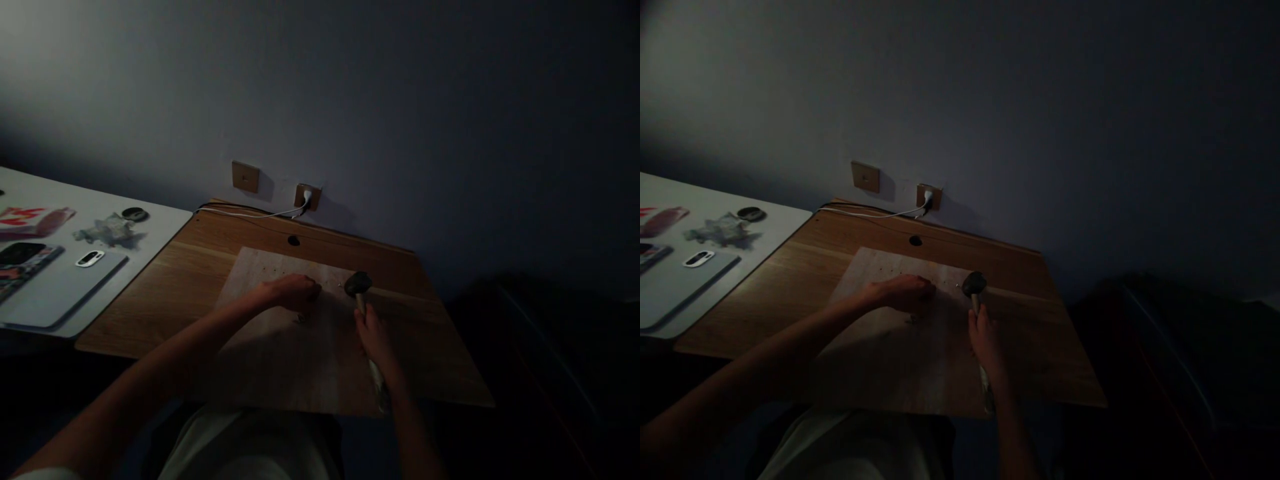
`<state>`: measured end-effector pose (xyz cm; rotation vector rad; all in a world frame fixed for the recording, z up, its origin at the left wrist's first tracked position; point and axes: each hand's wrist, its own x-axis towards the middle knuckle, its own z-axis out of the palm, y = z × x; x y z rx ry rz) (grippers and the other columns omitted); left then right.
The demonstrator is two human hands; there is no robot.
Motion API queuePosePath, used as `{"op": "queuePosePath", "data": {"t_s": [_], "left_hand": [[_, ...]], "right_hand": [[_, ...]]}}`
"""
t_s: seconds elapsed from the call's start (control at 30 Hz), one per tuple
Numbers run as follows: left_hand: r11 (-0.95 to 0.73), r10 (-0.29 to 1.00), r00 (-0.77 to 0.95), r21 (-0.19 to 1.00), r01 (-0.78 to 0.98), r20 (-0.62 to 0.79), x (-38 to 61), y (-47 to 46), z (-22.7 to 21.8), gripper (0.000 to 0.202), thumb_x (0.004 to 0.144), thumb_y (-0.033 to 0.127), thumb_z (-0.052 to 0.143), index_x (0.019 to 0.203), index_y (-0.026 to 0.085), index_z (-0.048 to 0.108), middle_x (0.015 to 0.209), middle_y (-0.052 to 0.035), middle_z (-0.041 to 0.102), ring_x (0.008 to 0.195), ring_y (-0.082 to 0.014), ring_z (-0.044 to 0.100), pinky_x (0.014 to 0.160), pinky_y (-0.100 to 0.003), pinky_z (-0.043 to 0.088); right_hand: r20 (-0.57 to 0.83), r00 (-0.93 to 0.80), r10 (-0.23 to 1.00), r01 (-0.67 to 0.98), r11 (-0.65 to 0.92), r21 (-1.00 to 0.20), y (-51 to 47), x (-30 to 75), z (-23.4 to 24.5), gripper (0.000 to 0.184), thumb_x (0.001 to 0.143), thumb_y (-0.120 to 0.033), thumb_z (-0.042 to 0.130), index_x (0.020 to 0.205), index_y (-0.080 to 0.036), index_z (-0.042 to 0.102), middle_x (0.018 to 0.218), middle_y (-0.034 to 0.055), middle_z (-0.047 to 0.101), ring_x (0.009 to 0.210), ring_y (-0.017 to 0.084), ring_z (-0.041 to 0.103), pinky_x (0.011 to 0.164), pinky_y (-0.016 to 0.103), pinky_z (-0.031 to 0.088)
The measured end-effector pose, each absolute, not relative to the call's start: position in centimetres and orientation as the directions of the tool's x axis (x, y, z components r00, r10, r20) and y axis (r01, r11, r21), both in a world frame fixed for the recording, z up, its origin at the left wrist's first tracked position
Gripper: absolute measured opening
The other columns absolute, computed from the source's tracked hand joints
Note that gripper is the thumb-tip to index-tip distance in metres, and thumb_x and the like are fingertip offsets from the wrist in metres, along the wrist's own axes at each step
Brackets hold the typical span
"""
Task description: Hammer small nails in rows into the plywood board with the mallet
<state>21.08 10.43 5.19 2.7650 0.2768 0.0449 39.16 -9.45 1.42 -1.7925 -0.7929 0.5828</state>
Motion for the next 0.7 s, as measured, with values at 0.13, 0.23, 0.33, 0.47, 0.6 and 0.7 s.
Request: {"op": "queuePosePath", "data": {"t_s": [0.13, 0.23, 0.33, 0.47, 0.6, 0.7], "left_hand": [[-0.929, 0.205, 0.979, 0.311, 0.198, -0.012, 20.0, 8.7, 5.5, 0.019, 0.077, 0.033, 0.068, 0.088, 0.018, 0.072, 0.088, -0.0103, 0.073, 0.072, -0.0243, 0.068, 0.061, -0.031, 0.047], [-0.946, 0.193, 0.981, 0.266, 0.188, -0.007, 20.5, 7.8, 5.3, 0.016, 0.077, 0.027, 0.068, 0.087, 0.016, 0.072, 0.090, -0.0125, 0.074, 0.073, -0.0264, 0.069, 0.062, -0.033, 0.048], [-0.947, 0.185, 0.983, 0.270, 0.176, 0.008, 21.0, 7.3, 5.2, 0.006, 0.074, 0.021, 0.069, 0.077, 0.016, 0.071, 0.084, -0.0113, 0.073, 0.071, -0.0256, 0.068, 0.063, -0.033, 0.049], [-0.938, 0.202, 0.978, 0.301, 0.174, 0.061, 21.6, 7.6, 5.4, 0.003, 0.075, 0.019, 0.067, 0.074, 0.017, 0.070, 0.081, -0.0104, 0.073, 0.072, -0.0241, 0.068, 0.070, -0.033, 0.051], [-0.912, 0.278, 0.958, 0.334, 0.239, 0.075, 22.6, 9.3, 5.5, 0.009, 0.079, 0.019, 0.063, 0.081, 0.017, 0.071, 0.085, -0.0109, 0.073, 0.077, -0.0255, 0.070, 0.071, -0.033, 0.051], [-0.852, 0.347, 0.933, 0.446, 0.274, 0.091, 23.8, 10.9, 4.7, 0.013, 0.078, 0.018, 0.064, 0.088, 0.018, 0.071, 0.083, -0.0071, 0.073, 0.074, -0.0218, 0.068, 0.067, -0.028, 0.050]], "right_hand": [[0.030, 0.660, 0.751, 0.399, -0.316, -0.861, -9.7, 39.0, 1.1, 0.035, 0.088, -0.046, 0.062, 0.112, -0.022, 0.070, 0.103, 0.0163, 0.073, 0.082, 0.028, 0.070, 0.067, 0.034, 0.049], [0.069, 0.651, 0.756, 0.488, -0.347, -0.801, -9.6, 38.8, 0.9, 0.041, 0.089, -0.050, 0.059, 0.117, -0.021, 0.068, 0.108, 0.0182, 0.072, 0.092, 0.031, 0.070, 0.072, 0.036, 0.049], [0.107, 0.648, 0.754, 0.552, -0.368, -0.749, -9.5, 38.6, 0.6, 0.046, 0.092, -0.053, 0.055, 0.122, -0.020, 0.066, 0.104, 0.0181, 0.073, 0.092, 0.030, 0.071, 0.072, 0.035, 0.048], [0.150, 0.642, 0.752, 0.604, -0.376, -0.703, -9.4, 38.5, 0.2, 0.047, 0.093, -0.053, 0.053, 0.124, -0.021, 0.066, 0.103, 0.0167, 0.074, 0.089, 0.029, 0.071, 0.073, 0.034, 0.049], [0.169, 0.631, 0.757, 0.642, -0.387, -0.662, -9.5, 38.6, -0.1, 0.042, 0.094, -0.051, 0.053, 0.121, -0.023, 0.068, 0.112, 0.0167, 0.073, 0.093, 0.029, 0.071, 0.078, 0.037, 0.050], [0.159, 0.639, 0.753, 0.657, -0.425, -0.622, -9.4, 38.7, -0.3, 0.042, 0.095, -0.048, 0.049, 0.119, -0.021, 0.069, 0.116, 0.0183, 0.072, 0.100, 0.032, 0.070, 0.083, 0.040, 0.050]]}}
